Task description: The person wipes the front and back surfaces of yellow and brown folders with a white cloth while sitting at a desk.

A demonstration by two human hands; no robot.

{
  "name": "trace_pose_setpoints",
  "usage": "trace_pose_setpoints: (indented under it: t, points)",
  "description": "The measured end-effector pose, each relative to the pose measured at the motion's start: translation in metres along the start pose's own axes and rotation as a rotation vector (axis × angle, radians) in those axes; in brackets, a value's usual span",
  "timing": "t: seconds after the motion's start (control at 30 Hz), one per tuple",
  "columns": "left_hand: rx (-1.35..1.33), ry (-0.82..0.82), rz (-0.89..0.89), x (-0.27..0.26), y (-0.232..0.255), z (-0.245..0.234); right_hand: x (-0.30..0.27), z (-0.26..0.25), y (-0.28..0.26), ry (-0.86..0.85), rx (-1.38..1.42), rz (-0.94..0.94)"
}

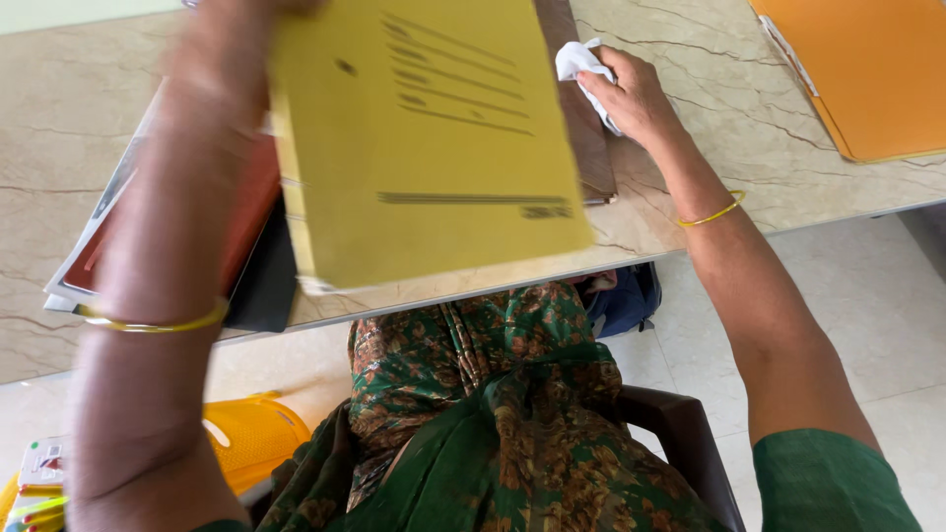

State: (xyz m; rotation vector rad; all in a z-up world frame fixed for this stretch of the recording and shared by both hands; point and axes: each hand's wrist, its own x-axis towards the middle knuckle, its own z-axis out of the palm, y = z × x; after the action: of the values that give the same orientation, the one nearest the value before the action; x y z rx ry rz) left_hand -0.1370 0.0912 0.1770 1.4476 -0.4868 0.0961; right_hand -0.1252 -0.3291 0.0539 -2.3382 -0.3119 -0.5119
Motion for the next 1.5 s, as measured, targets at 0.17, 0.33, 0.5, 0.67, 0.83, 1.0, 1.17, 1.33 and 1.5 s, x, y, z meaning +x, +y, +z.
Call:
trace_pose_setpoints:
  t: [0.17, 0.33, 0.5, 0.67, 0.83, 1.0, 1.17, 1.33, 1.5]
  points:
    - [0.317, 0.06, 0.071, -0.005, 0.029, -0.027, -0.005, -0.004, -0.001, -0.005, 0.022, -0.099]
    - [0.734, -0.09, 0.158, 0.035, -0.029, 0.08, -0.003, -0.008, -0.01, -0.026, 0.037, -0.005]
    - [1.3, -0.33, 0.162, 0.073, -0.063, 0.158, -0.004, -0.014, -0.011, 0.014, 0.075, 0.045]
    - [1.707, -0.596, 0.112, 0.097, -0.098, 0.262, 0.005, -0.021, 0.02, 0.133, 0.202, 0.183]
    - [1.44, -0.637, 0.037, 0.073, -0.116, 0.27, 0.013, -0.031, 0.063, 0.247, 0.415, 0.064]
    - [1.273, -0.211, 0.141, 0.067, -0.13, 0.152, 0.018, -0.034, 0.061, 0.347, 0.504, 0.021]
    - [1.394, -0.123, -0.088, 0.017, -0.127, 0.03, 0.006, -0.032, 0.019, 0.301, 0.52, -0.194]
    - [1.185, -0.163, -0.208, -0.034, -0.112, 0.012, -0.024, 0.006, -0.07, -0.184, 0.416, -0.154]
    - [0.738, -0.104, -0.178, -0.061, -0.116, -0.007, -0.052, 0.055, -0.149, -0.451, -0.252, -0.658]
